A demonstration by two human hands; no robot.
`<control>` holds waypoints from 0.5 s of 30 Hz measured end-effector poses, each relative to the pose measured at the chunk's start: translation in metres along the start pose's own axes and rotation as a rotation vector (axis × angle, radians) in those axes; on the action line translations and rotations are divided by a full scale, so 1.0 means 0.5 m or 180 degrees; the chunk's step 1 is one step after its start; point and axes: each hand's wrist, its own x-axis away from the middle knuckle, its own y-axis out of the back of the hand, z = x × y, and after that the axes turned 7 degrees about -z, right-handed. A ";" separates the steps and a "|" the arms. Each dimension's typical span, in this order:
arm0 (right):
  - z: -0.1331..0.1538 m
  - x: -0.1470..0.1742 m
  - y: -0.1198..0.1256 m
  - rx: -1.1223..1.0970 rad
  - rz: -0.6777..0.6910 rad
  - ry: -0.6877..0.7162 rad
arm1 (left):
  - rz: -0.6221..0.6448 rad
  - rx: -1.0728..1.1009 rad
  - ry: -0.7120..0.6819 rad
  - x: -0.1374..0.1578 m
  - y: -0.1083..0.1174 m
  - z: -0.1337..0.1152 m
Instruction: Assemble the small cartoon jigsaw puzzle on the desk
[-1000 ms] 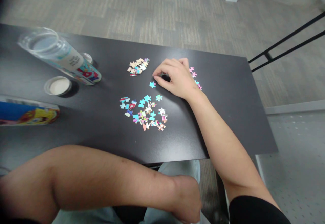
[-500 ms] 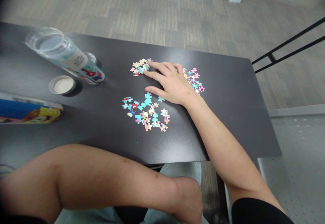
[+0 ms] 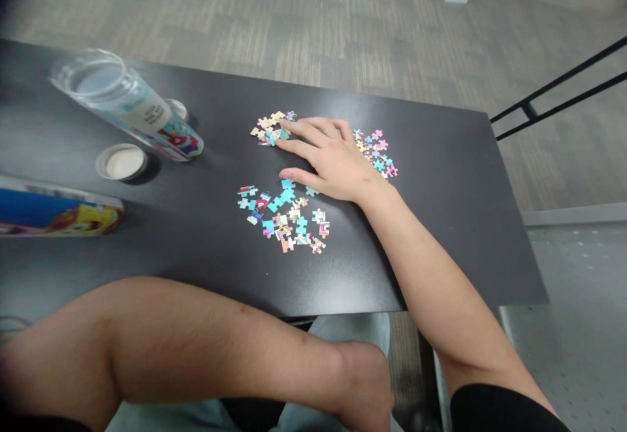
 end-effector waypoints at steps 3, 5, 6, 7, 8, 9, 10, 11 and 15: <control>-0.002 0.000 -0.007 -0.0072 0.0026 -0.0004 | -0.0043 -0.0031 0.0008 -0.002 -0.005 -0.001; -0.003 0.000 -0.008 -0.0112 0.0032 -0.0019 | -0.0075 -0.0054 0.0052 -0.003 -0.007 -0.002; -0.004 -0.001 -0.007 -0.0128 0.0030 -0.0023 | -0.0094 -0.0057 0.0069 -0.002 -0.007 -0.002; -0.005 -0.001 -0.006 -0.0146 0.0025 -0.0024 | -0.0115 -0.0058 0.0079 -0.002 -0.007 -0.003; -0.006 -0.001 -0.005 -0.0167 0.0022 -0.0020 | -0.0143 -0.0057 0.0084 -0.001 -0.006 -0.003; -0.007 -0.001 -0.004 -0.0194 0.0016 -0.0014 | -0.0169 -0.0056 0.0088 0.000 -0.005 -0.003; -0.008 -0.001 -0.003 -0.0224 0.0009 -0.0008 | -0.0193 -0.0055 0.0096 0.001 -0.004 -0.003; -0.009 -0.001 -0.002 -0.0255 -0.0001 -0.0006 | -0.0213 -0.0058 0.0105 0.002 -0.003 -0.003; -0.014 0.001 0.002 -0.0304 -0.0077 -0.0049 | -0.0204 -0.0081 0.0157 0.003 0.003 -0.002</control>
